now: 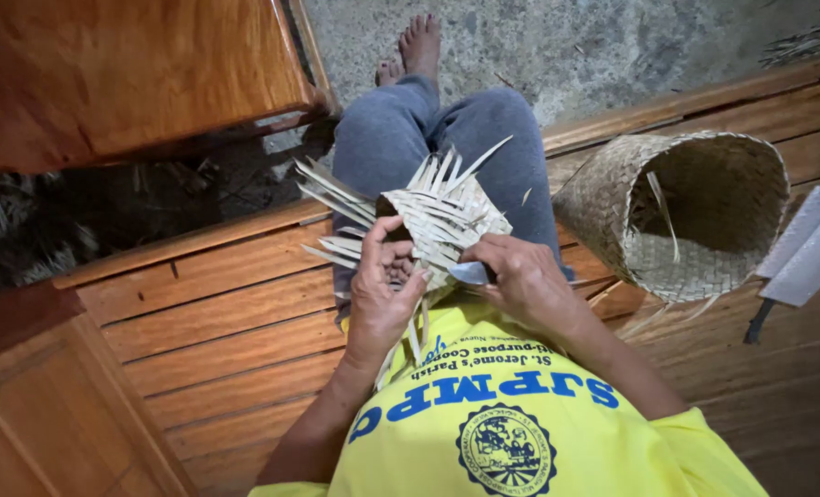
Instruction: Weaving a basket using dried palm leaves and a small knife
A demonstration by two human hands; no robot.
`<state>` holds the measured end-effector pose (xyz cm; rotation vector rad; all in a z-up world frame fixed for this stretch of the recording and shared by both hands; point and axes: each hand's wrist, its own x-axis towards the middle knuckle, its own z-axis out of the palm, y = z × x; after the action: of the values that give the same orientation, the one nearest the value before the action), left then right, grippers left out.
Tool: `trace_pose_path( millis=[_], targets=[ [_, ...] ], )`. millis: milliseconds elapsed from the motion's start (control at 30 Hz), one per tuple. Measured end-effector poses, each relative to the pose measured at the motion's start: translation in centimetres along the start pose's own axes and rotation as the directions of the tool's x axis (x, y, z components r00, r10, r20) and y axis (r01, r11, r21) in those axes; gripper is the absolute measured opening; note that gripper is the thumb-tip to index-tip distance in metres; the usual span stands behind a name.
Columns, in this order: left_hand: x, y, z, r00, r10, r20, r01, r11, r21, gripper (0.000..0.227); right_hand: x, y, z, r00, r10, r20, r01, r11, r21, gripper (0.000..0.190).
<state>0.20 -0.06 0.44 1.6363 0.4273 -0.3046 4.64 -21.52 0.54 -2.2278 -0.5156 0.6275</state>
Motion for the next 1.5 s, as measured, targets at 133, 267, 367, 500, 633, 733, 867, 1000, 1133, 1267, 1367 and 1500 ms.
trace_pose_path(
  millis=[133,267,367,500,633,733,867,1000,1133,1267,1367,1500],
  targets=[
    [0.0,-0.3,-0.1,1.000,-0.017,-0.018,0.017,1.000,0.026,0.077,0.0,0.6,1.3,1.000,-0.001,-0.006,0.001,1.000,-0.006,0.025],
    [0.5,-2.7,-0.3,0.994,-0.109,0.010,0.110,0.988,-0.105,0.074,0.1,1.5,2.2,0.999,0.037,-0.019,-0.036,0.998,0.049,0.028],
    [0.4,-4.9,-0.3,0.973,-0.223,0.049,0.229,0.949,-0.217,0.053,-0.1,2.1,2.4,1.000,0.030,0.000,-0.030,0.997,0.070,0.027],
    [0.5,-4.3,0.0,0.941,-0.321,0.102,0.337,0.880,-0.335,0.024,-0.1,1.3,1.5,0.999,0.006,0.046,-0.011,0.995,0.099,0.022],
    [0.4,-5.1,1.0,0.933,-0.349,0.087,0.350,0.825,-0.444,0.019,-0.3,1.9,1.7,0.999,-0.010,0.051,0.007,0.999,0.053,0.020],
    [0.2,-5.6,1.7,0.927,-0.368,0.074,0.349,0.774,-0.529,0.018,-0.7,3.0,1.8,0.997,-0.030,0.073,0.024,0.996,0.086,0.021],
    [0.0,-5.5,1.6,0.937,-0.349,0.023,0.317,0.820,-0.478,0.017,-1.2,6.2,2.3,0.982,-0.157,0.105,0.136,0.973,0.187,0.052],
    [-0.2,-4.3,1.3,0.953,-0.302,0.002,0.273,0.859,-0.434,0.016,-0.7,4.8,0.9,0.973,-0.202,0.116,0.165,0.950,0.265,0.025],
    [0.3,-3.3,0.5,0.970,-0.239,0.041,0.236,0.892,-0.385,0.019,-0.4,3.7,0.2,0.971,-0.211,0.116,0.176,0.951,0.256,0.021],
    [1.3,-2.3,-1.2,0.952,-0.275,0.131,0.301,0.916,-0.267,0.015,0.0,3.2,0.1,0.977,-0.146,0.158,0.099,0.956,0.275,0.013],
    [2.6,-3.4,-1.5,0.937,-0.314,0.151,0.344,0.906,-0.248,0.022,-0.1,3.0,0.2,0.979,-0.129,0.155,0.081,0.955,0.284,0.013],
    [4.0,-5.5,-1.1,0.953,-0.252,0.166,0.292,0.910,-0.293,0.030,0.0,3.3,0.5,0.981,-0.134,0.144,0.085,0.949,0.305,0.013]
  ],
)
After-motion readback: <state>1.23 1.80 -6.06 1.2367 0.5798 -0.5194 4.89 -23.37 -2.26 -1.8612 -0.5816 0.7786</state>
